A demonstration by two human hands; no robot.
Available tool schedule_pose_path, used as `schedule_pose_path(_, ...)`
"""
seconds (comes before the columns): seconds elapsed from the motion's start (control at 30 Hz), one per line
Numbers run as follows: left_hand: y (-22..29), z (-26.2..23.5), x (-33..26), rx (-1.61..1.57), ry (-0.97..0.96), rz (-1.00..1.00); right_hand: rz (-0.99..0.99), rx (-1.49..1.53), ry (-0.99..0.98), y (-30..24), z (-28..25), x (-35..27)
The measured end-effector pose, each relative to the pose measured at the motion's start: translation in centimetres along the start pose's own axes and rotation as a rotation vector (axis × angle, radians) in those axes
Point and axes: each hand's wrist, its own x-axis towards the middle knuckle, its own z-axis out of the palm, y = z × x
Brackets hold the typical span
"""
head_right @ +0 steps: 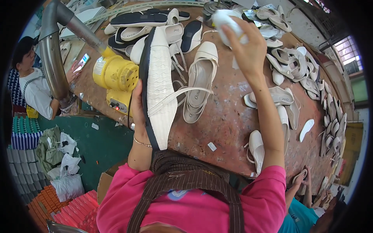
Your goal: Assembling shoes by inserting insoles and using a fixed heat gun for finishing and shaping.
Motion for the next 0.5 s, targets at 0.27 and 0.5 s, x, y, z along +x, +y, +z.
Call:
schedule_pose_path(0.27,1.7,0.8,5.5,0.213,0.250,0.098,0.319,-0.177,-0.205,9.9,1.3,3.7)
schedule_pose_path(0.5,10.1,4.2,15.0,0.754,0.388,0.574,0.219,-0.373,-0.036,15.0,7.5,13.9)
